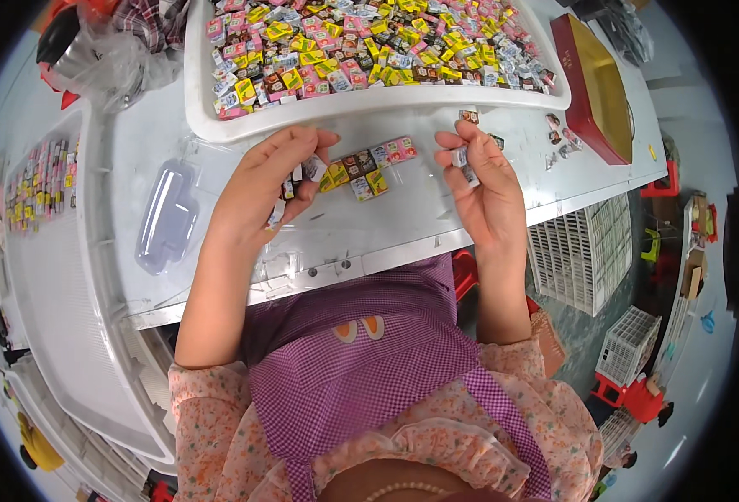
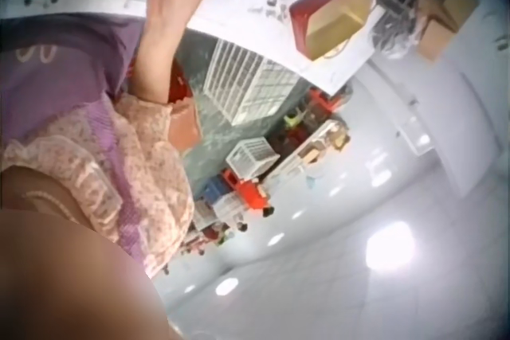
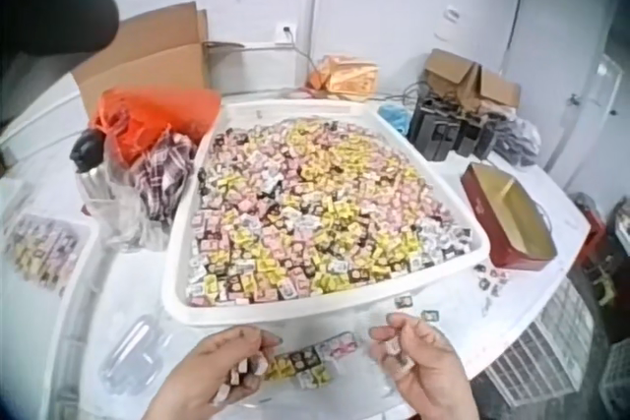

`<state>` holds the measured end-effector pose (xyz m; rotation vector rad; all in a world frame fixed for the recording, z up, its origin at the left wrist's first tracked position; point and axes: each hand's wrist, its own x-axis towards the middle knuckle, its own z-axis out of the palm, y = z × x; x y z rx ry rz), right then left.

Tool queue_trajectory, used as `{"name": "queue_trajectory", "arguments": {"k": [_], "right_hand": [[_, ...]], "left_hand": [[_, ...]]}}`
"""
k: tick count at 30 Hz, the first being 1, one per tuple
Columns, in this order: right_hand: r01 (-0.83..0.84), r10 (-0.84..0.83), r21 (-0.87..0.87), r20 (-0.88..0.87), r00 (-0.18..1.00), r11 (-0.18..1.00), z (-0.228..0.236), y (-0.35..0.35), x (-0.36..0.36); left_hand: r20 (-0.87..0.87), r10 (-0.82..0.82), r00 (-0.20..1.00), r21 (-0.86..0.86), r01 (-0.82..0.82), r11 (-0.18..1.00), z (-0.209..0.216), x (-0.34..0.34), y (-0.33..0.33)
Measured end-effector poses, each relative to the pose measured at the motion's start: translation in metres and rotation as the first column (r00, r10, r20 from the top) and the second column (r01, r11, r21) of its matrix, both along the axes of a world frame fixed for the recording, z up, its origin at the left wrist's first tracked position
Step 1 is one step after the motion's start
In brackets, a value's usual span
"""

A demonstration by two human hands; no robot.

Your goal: The person is sorting and arranging small, colorful toy blocks into organized rows on a workspace.

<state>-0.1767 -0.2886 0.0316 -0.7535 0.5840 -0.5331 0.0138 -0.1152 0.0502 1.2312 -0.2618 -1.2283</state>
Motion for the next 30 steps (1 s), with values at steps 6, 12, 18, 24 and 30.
{"name": "queue_trajectory", "arguments": {"k": [6, 12, 18, 24, 30], "right_hand": [[-0.017, -0.009, -0.224, -0.112, 0.994, 0.975, -0.002, 0.006, 0.001], [-0.096, 0.006, -0.418, -0.212, 0.977, 0.904, 0.0, 0.012, 0.004], [-0.12, -0.014, -0.556, -0.23, 0.973, 0.822, -0.002, 0.019, 0.008], [-0.191, -0.085, -0.771, -0.302, 0.949, 0.607, -0.007, 0.017, 0.005], [-0.335, -0.032, -0.81, -0.399, 0.916, 0.482, -0.003, 0.027, 0.022]], "left_hand": [[0.021, -0.004, 1.0, -0.035, 0.005, 0.999, 0.002, 0.0, -0.001], [-0.009, -0.001, 1.0, -0.036, 0.001, 0.999, 0.002, 0.0, -0.003], [-0.003, -0.001, 1.0, -0.041, 0.001, 0.999, 0.001, 0.0, -0.001], [-0.006, 0.006, 1.0, -0.029, -0.007, 1.0, 0.003, -0.001, -0.002], [0.01, -0.011, 1.0, -0.066, 0.012, 0.998, -0.003, 0.001, 0.0]]}}
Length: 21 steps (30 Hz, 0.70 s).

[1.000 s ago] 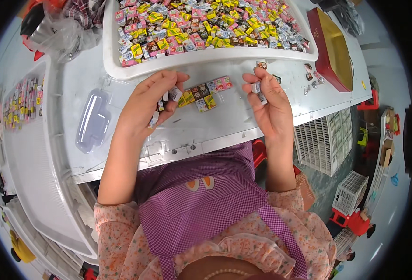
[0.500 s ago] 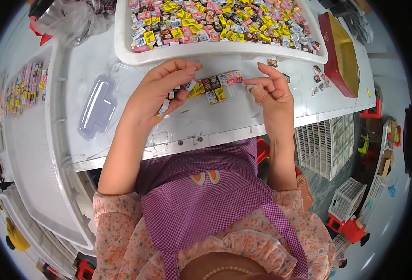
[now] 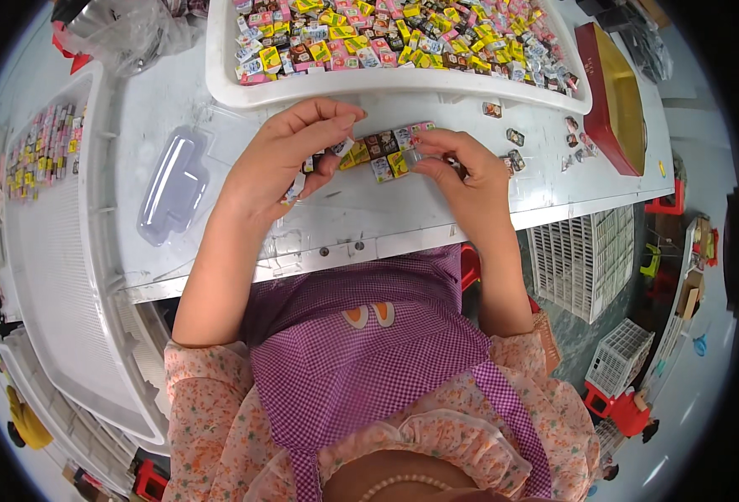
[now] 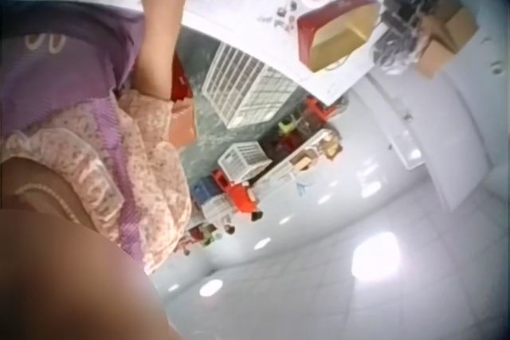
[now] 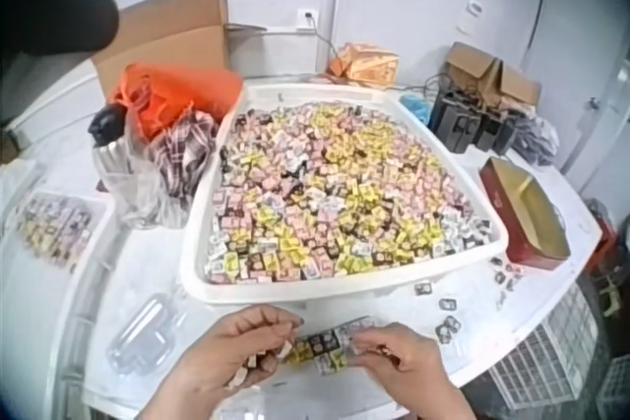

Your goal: The person is sorting and arranging small, colorful toy blocks into organized rows on a workspace.

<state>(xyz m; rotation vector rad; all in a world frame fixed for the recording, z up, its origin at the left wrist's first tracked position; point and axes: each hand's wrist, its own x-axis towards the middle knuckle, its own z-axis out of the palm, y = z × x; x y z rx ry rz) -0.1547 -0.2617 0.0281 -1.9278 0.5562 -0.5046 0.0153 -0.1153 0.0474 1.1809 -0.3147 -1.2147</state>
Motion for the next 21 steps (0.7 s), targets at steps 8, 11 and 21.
{"name": "queue_trajectory", "arguments": {"k": [8, 11, 21], "right_hand": [[-0.027, 0.027, -0.016, 0.01, 1.0, 1.0, -0.016, 0.001, 0.008], [-0.013, 0.015, -0.114, 0.015, 1.0, 0.993, -0.016, 0.001, 0.008], [0.084, -0.127, 0.246, 0.164, 0.978, 0.966, 0.003, -0.017, -0.005]], "left_hand": [[0.02, -0.003, 1.0, 0.023, 0.003, 1.0, 0.003, -0.002, 0.0], [0.026, -0.006, 1.0, 0.028, 0.005, 1.0, 0.004, -0.002, 0.0], [0.048, -0.004, 0.999, 0.071, 0.0, 0.998, 0.005, -0.002, 0.0]]}}
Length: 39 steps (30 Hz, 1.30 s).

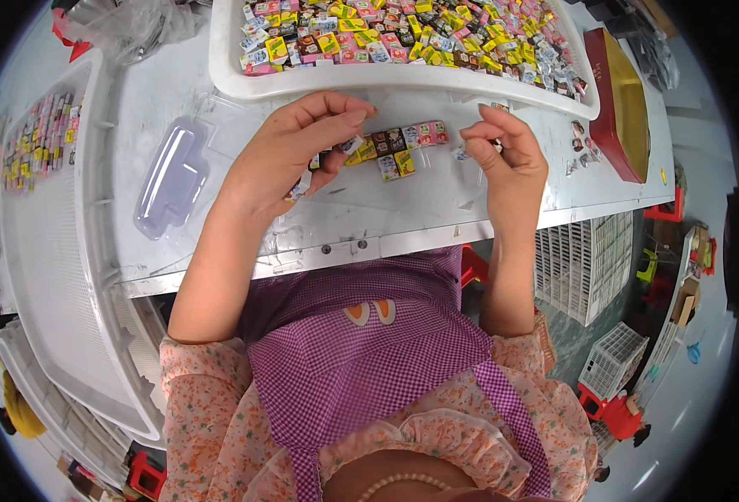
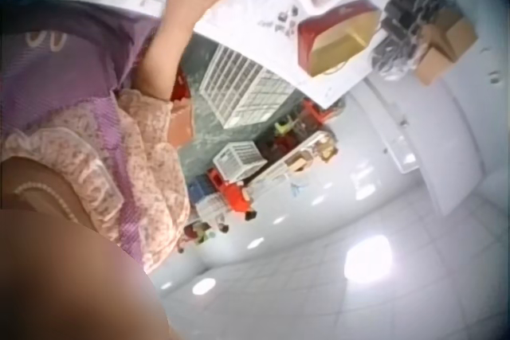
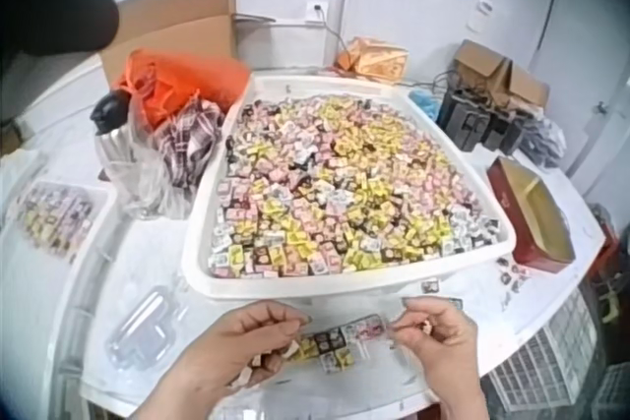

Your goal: The person is sorting and arranging small, colorful toy blocks into organized rows on a workspace.

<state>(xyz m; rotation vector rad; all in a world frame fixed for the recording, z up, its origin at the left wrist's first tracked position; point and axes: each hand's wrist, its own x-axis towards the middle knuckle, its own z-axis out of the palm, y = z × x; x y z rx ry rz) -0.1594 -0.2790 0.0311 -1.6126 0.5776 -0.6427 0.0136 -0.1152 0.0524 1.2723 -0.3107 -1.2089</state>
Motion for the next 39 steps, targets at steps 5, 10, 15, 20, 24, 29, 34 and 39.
{"name": "queue_trajectory", "arguments": {"k": [5, 10, 15, 20, 24, 29, 34, 39], "right_hand": [[-0.123, 0.081, -0.313, -0.143, 0.986, 0.942, -0.012, 0.009, 0.005], [-0.111, 0.033, -0.408, -0.193, 0.981, 0.906, -0.015, 0.022, 0.015], [-0.122, 0.0, -0.644, -0.187, 0.982, 0.756, -0.028, 0.019, 0.014], [-0.126, 0.037, -0.757, -0.133, 0.99, 0.641, -0.022, 0.012, 0.013], [-0.176, -0.024, -0.826, -0.223, 0.974, 0.536, -0.006, 0.013, -0.003], [-0.409, -0.016, -0.826, -0.45, 0.893, 0.389, -0.016, 0.032, -0.011], [-0.409, 0.008, -0.826, -0.441, 0.898, 0.387, -0.016, 0.027, -0.01], [-0.076, 0.087, -0.762, -0.026, 0.996, 0.643, -0.015, -0.006, -0.014]], "left_hand": [[-0.017, -0.004, 1.0, -0.018, 0.003, 1.0, -0.003, 0.001, 0.0], [-0.043, -0.013, 0.999, -0.05, 0.011, 0.999, -0.004, 0.002, 0.0], [-0.031, -0.01, 0.999, -0.05, 0.008, 0.999, -0.003, 0.0, 0.001], [-0.033, -0.017, 0.999, -0.044, 0.016, 0.999, -0.003, 0.001, 0.001], [-0.034, -0.022, 0.999, -0.026, 0.021, 0.999, -0.001, 0.002, 0.0], [-0.038, -0.016, 0.999, -0.042, 0.014, 0.999, -0.002, 0.002, -0.001], [-0.027, -0.018, 0.999, -0.068, 0.016, 0.998, -0.003, 0.001, -0.002], [-0.099, -0.007, 0.995, -0.047, 0.002, 0.999, 0.004, 0.0, -0.001]]}}
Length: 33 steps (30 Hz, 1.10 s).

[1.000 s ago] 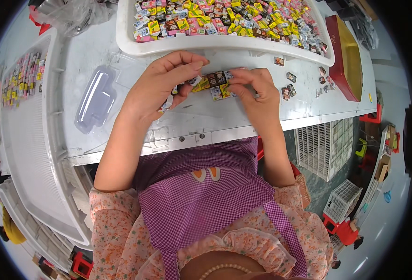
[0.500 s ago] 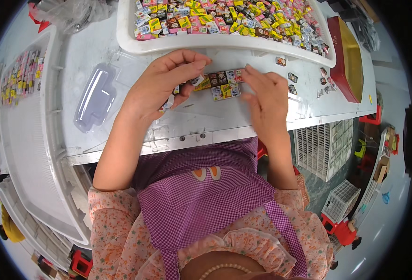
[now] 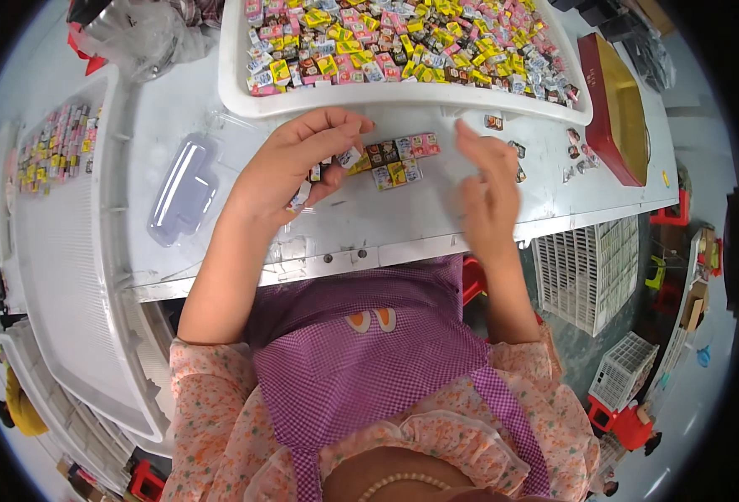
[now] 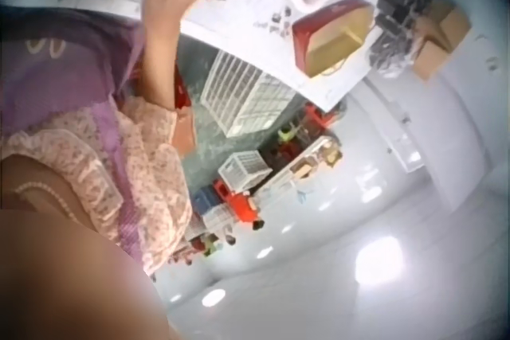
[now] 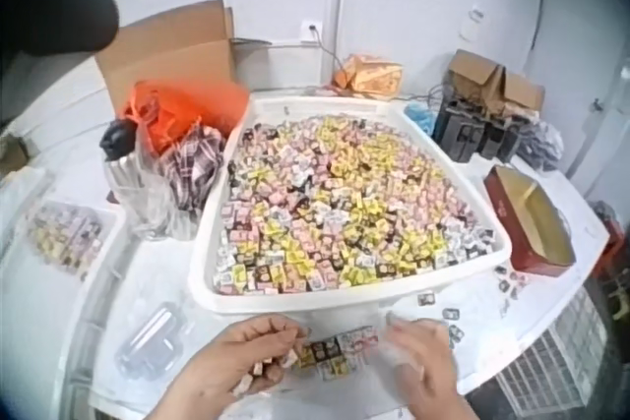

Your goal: The person is sorting and arranging small, colorful toy blocks into organized rows on a workspace.

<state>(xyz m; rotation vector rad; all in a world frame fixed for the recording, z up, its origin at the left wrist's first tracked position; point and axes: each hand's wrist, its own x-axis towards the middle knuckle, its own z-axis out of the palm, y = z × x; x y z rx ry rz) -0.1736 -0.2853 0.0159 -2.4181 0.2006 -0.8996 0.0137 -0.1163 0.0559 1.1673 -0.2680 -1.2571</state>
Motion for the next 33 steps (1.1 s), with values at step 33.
{"name": "queue_trajectory", "arguments": {"k": [33], "right_hand": [[-0.167, 0.063, 0.973, 0.179, 0.982, -0.16, -0.007, 0.041, -0.031]], "left_hand": [[0.961, -0.268, -0.065, 0.266, -0.04, 0.963, -0.017, -0.027, 0.013]]}}
